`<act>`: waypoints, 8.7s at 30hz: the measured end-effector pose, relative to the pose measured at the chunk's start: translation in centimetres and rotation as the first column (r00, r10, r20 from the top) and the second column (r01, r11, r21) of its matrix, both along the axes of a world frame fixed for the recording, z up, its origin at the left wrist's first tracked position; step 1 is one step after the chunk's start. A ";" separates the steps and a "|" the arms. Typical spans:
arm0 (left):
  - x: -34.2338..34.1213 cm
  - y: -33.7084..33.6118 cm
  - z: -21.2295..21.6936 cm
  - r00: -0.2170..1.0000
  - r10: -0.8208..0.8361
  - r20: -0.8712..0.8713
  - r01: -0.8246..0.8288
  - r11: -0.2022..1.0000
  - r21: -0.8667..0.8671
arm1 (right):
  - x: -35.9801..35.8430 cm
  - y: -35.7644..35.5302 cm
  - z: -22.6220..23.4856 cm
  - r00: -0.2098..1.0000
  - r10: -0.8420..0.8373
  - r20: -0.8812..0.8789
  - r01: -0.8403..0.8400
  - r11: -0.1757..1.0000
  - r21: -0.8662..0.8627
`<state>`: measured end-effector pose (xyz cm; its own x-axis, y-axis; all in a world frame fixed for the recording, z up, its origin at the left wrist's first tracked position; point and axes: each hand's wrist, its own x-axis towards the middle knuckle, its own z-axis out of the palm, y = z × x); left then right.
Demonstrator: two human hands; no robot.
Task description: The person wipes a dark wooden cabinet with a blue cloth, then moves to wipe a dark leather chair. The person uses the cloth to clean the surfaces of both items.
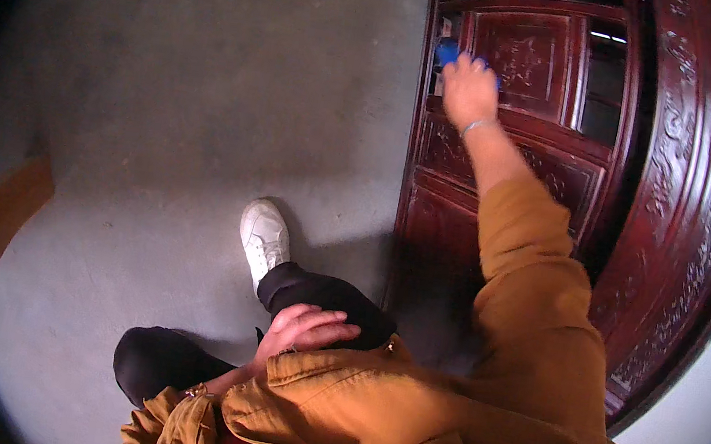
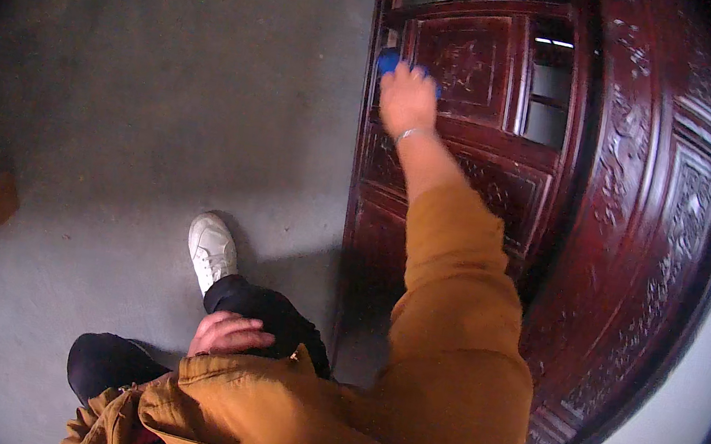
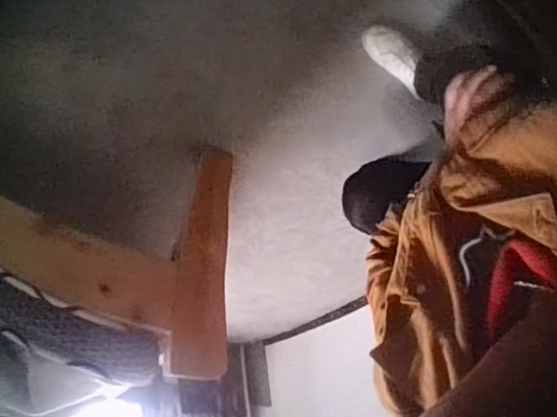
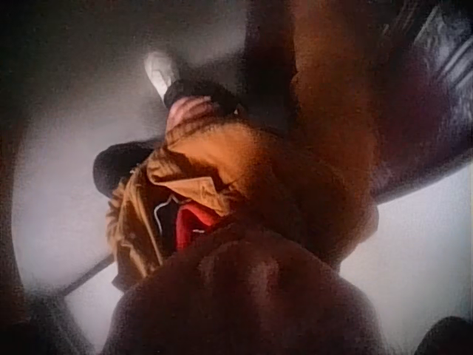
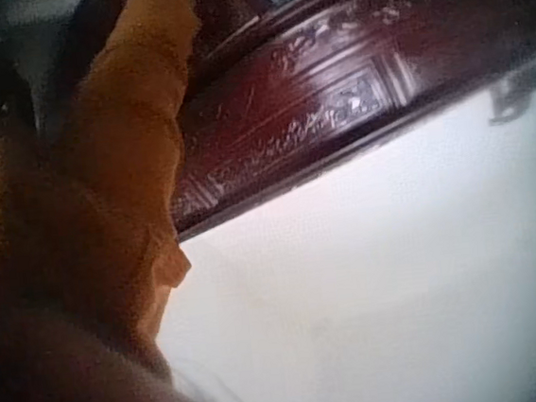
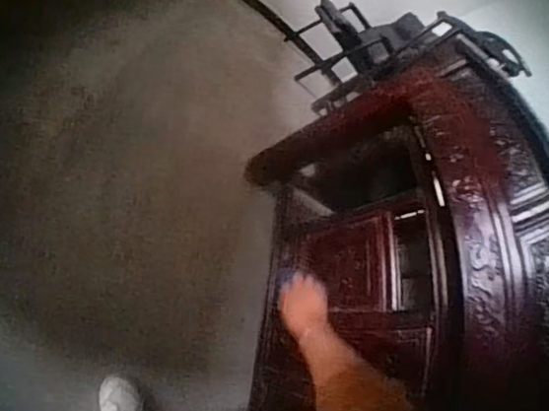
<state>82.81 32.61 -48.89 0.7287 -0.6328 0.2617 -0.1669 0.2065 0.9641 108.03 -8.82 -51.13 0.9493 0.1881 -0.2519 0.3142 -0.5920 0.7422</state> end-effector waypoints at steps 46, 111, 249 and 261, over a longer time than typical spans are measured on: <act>-2.7 6.5 3.4 0.961 0.247 0.124 -0.257 0.964 0.065 | -11.3 4.1 16.1 0.897 -0.236 0.373 0.223 0.972 0.079; 3.1 6.0 4.1 0.945 0.299 0.135 -0.328 0.865 0.379 | -23.5 8.6 -12.1 0.301 0.213 -0.929 0.516 0.783 0.347; 118.9 4.8 29.9 0.907 0.128 -0.401 0.382 0.146 0.912 | 43.1 -14.8 51.9 -0.445 -0.874 0.193 0.585 -0.120 0.802; 141.6 -9.6 30.4 0.960 -0.045 -0.277 0.277 0.319 0.907 | 84.5 -6.6 44.8 0.186 -0.572 -0.799 -0.571 -0.725 0.386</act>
<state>224.46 23.01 -18.44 0.5368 -0.4825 -0.6921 -0.0574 -0.8393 0.5406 192.57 -15.46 -6.34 0.2703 -0.7761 -0.5697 -0.1977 0.5343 -0.8218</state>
